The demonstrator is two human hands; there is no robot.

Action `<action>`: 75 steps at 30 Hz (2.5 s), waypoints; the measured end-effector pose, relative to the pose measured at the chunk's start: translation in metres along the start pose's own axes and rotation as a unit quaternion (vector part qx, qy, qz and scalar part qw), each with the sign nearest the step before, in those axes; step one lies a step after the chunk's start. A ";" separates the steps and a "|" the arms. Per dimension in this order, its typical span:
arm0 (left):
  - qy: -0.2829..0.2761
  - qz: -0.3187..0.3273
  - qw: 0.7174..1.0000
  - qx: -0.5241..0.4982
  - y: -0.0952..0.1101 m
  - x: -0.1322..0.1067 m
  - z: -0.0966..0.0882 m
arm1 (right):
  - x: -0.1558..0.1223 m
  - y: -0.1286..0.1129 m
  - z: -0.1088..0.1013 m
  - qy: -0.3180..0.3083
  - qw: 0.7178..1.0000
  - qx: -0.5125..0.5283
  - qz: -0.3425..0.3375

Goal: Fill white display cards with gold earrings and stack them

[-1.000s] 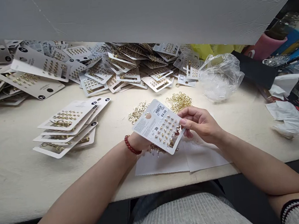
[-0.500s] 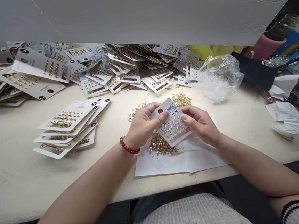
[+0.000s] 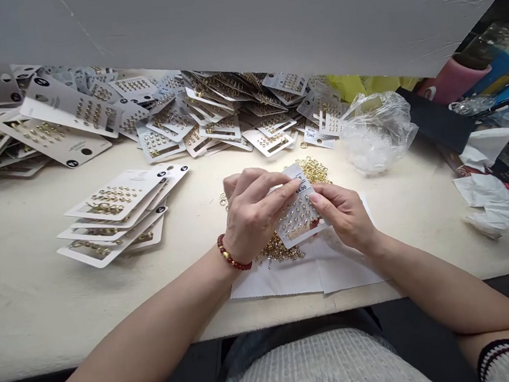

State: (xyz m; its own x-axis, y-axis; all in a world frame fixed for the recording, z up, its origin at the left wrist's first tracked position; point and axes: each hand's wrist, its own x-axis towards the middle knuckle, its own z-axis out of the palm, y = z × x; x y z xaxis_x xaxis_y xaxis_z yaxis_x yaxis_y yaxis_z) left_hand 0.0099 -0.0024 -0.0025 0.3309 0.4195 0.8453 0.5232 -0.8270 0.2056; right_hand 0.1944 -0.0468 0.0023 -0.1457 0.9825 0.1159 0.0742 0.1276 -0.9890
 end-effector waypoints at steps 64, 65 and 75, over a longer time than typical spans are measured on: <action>-0.076 -0.053 0.994 -0.057 0.005 0.016 -0.001 | 0.001 -0.003 0.008 0.027 0.964 -0.186 -0.186; -0.074 -0.059 0.994 -0.058 0.004 0.017 -0.001 | 0.001 -0.003 0.008 0.029 0.964 -0.185 -0.188; -0.079 -0.194 0.968 -0.135 0.004 0.016 -0.003 | 0.001 -0.002 0.006 0.034 0.962 -0.192 -0.192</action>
State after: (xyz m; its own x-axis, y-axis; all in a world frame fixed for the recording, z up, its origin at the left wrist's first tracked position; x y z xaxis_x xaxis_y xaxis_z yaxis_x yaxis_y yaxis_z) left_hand 0.0145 0.0000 0.0134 0.2773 0.7530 0.5968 0.4150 -0.6540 0.6324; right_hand 0.1881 -0.0466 0.0042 -0.1699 0.8584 0.4841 0.3880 0.5098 -0.7678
